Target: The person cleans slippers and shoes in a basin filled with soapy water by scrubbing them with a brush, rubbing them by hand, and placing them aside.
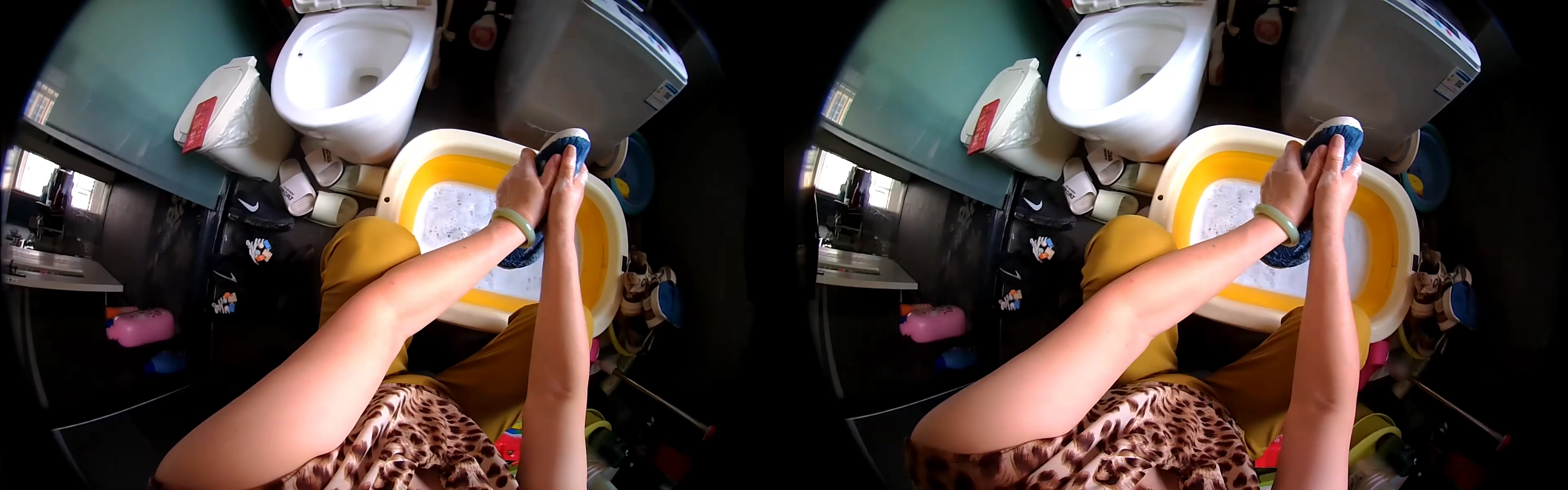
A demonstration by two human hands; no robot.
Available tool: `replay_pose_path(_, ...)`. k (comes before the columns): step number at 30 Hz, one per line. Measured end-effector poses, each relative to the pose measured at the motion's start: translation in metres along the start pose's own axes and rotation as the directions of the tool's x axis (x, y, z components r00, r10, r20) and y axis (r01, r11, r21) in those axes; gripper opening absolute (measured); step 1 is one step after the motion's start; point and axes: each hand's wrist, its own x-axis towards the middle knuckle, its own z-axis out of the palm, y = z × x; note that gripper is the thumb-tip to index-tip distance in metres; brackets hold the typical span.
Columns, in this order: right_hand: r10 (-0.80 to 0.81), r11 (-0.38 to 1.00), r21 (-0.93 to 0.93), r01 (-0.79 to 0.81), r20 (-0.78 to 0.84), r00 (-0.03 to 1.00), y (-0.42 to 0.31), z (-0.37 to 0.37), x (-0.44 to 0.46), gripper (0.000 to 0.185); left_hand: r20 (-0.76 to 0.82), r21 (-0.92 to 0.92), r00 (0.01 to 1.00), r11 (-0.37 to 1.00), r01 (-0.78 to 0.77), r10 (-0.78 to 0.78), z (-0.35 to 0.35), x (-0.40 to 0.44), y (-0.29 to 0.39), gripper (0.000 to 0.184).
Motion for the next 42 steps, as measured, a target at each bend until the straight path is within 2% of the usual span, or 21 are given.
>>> replay_pose_path(1, 0.045, 0.997, -0.060, -0.046, -0.021, 0.999, -0.005, -0.001, -0.002, 0.066, 0.011, -0.004, 1.000, 1.000, 0.015, -0.015, -0.001, -0.001, 0.001, 0.056)
replay_pose_path(3, 0.017, 0.995, -0.094, -0.021, -0.043, 0.999, 0.008, -0.005, 0.005, 0.064, 0.005, -0.015, 1.000, 1.000, -0.008, 0.009, -0.001, -0.001, 0.002, 0.056)
replay_pose_path(5, 0.050, 0.998, 0.041, -0.051, 0.029, 0.998, 0.005, -0.008, 0.005, 0.064, 0.008, -0.040, 1.000, 0.999, -0.011, 0.012, -0.001, 0.000, 0.002, 0.057)
replay_pose_path(6, 0.078, 0.992, 0.099, -0.078, 0.004, 0.997, -0.003, -0.005, 0.000, 0.066, 0.014, -0.058, 1.000, 0.998, -0.021, 0.022, -0.002, 0.000, 0.004, 0.058)
replay_pose_path(9, 0.080, 0.992, 0.099, -0.085, 0.055, 0.995, -0.002, -0.012, 0.005, 0.070, 0.040, -0.063, 0.999, 0.998, -0.008, 0.011, -0.005, -0.002, 0.007, 0.063)
replay_pose_path(10, 0.112, 0.978, 0.165, -0.124, 0.081, 0.990, -0.007, -0.014, 0.001, 0.072, 0.040, -0.065, 0.999, 0.998, -0.004, 0.007, -0.006, -0.002, 0.009, 0.063)
replay_pose_path(12, 0.134, 0.976, 0.166, -0.141, 0.056, 0.989, -0.017, -0.014, -0.007, 0.072, 0.097, -0.080, 0.995, 0.997, 0.018, -0.011, -0.009, -0.002, 0.009, 0.068)
replay_pose_path(15, 0.187, 0.961, 0.200, -0.190, 0.036, 0.982, -0.026, -0.009, -0.014, 0.069, 0.041, -0.068, 0.998, 0.997, -0.044, 0.047, 0.001, 0.000, 0.000, 0.069)
replay_pose_path(18, 0.158, 0.969, 0.195, -0.153, -0.008, 0.987, -0.020, -0.012, -0.005, 0.062, 0.034, -0.068, 0.993, 0.992, -0.108, 0.111, -0.007, -0.002, 0.005, 0.069)
replay_pose_path(21, 0.109, 0.973, 0.205, -0.109, 0.013, 0.994, -0.032, -0.010, -0.015, 0.062, 0.062, -0.055, 0.990, 0.991, -0.121, 0.125, -0.018, -0.004, 0.015, 0.067)
replay_pose_path(24, 0.046, 0.985, 0.167, -0.048, 0.016, 0.999, -0.037, -0.011, -0.019, 0.065, 0.006, -0.065, 0.992, 0.990, -0.126, 0.127, -0.016, -0.006, 0.016, 0.067)
replay_pose_path(25, 0.019, 0.987, 0.159, -0.022, 0.021, 1.000, -0.037, -0.012, -0.019, 0.065, -0.033, -0.041, 0.984, 0.983, -0.178, 0.177, -0.012, -0.003, 0.012, 0.067)
replay_pose_path(28, -0.006, 0.984, 0.180, 0.000, 0.034, 0.999, -0.037, -0.012, -0.020, 0.065, -0.005, -0.049, 0.982, 0.981, -0.188, 0.188, -0.010, -0.001, 0.010, 0.065)
replay_pose_path(30, -0.039, 0.986, 0.164, 0.033, 0.037, 0.999, -0.038, -0.012, -0.020, 0.065, -0.077, -0.007, 0.970, 0.973, -0.230, 0.228, -0.010, -0.001, 0.010, 0.060)
replay_pose_path(33, 0.016, 0.982, 0.187, -0.037, 0.112, 0.994, -0.039, -0.016, -0.020, 0.063, -0.078, -0.005, 0.969, 0.972, -0.234, 0.233, -0.010, -0.003, 0.012, 0.059)
replay_pose_path(37, 0.043, 0.971, 0.231, -0.065, 0.102, 0.994, -0.042, -0.014, -0.024, 0.063, -0.101, -0.022, 0.954, 0.958, -0.285, 0.282, -0.010, 0.000, 0.011, 0.056)
replay_pose_path(39, 0.033, 0.969, 0.239, -0.055, 0.094, 0.995, -0.043, -0.015, -0.024, 0.063, -0.098, -0.085, 0.956, 0.955, -0.284, 0.276, -0.010, 0.000, 0.011, 0.062)
replay_pose_path(42, 0.024, 0.971, 0.235, -0.044, 0.086, 0.996, -0.041, -0.016, -0.023, 0.064, -0.112, -0.069, 0.948, 0.949, -0.307, 0.298, -0.009, 0.003, 0.010, 0.060)
